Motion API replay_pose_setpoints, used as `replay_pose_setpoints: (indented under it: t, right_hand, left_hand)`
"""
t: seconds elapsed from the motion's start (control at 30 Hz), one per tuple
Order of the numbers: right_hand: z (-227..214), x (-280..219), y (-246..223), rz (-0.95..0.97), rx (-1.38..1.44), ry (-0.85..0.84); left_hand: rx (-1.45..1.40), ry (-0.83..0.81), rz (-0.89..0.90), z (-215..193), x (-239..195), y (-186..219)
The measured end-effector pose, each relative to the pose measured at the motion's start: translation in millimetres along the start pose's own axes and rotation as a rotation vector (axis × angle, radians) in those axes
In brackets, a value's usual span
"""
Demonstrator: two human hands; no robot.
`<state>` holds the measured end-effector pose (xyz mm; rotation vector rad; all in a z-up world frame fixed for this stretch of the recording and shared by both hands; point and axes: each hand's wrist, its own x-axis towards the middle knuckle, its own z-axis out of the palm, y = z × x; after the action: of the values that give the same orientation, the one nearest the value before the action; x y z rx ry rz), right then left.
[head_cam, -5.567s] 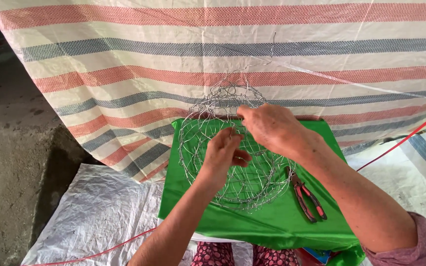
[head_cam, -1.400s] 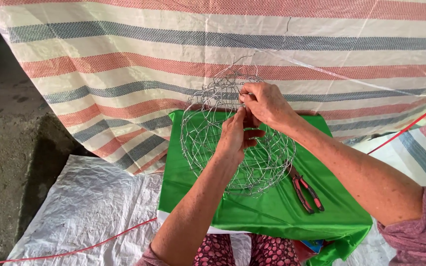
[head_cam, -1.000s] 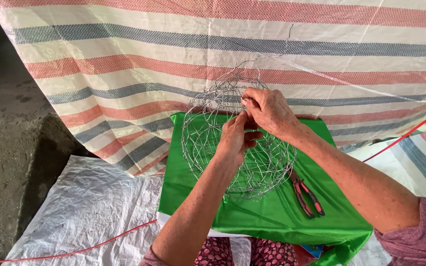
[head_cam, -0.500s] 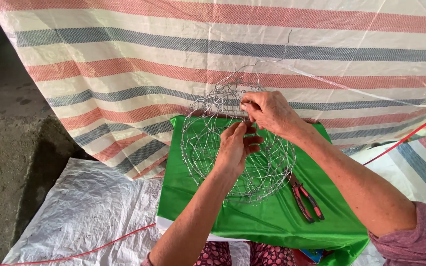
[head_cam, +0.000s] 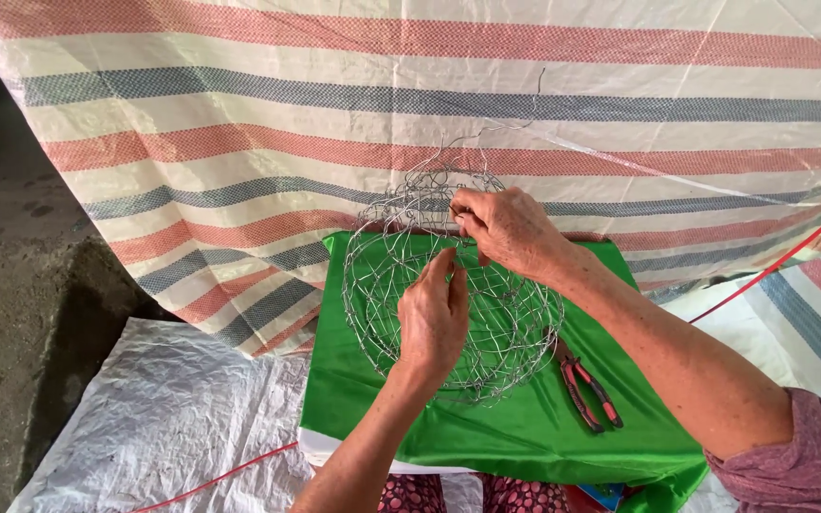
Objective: Manually shaping a wire mesh structure and using pliers to cut and bend wires into place.
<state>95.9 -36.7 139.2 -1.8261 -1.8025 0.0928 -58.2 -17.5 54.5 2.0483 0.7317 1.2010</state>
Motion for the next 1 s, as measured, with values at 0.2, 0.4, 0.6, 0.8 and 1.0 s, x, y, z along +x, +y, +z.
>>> replay_pose_setpoints:
  t: [0.2, 0.4, 0.6, 0.8, 1.0]
  right_hand:
    - [10.2, 3.0, 12.9, -0.022, -0.06, 0.086]
    - [11.5, -3.4, 10.4, -0.122, -0.058, 0.162]
    - [17.9, -7.1, 5.9, -0.16, -0.087, 0.237]
    - [26.7, -8.1, 9.5, -0.163, -0.174, 0.322]
    - [31.8, -13.4, 9.6, -0.21, -0.13, 0.375]
  left_hand:
    - [0.43, 0.29, 0.31, 9.0, 12.6, -22.3]
    - [0.434, 0.434, 0.434, 25.9, 18.7, -45.9]
    - [0.437, 0.537, 0.51, 37.0, 26.0, -42.5]
    - [0.406, 0.587, 0.51, 42.7, 40.7, -55.0]
    - [0.341, 0.571, 0.478, 41.4, 40.6, -52.1]
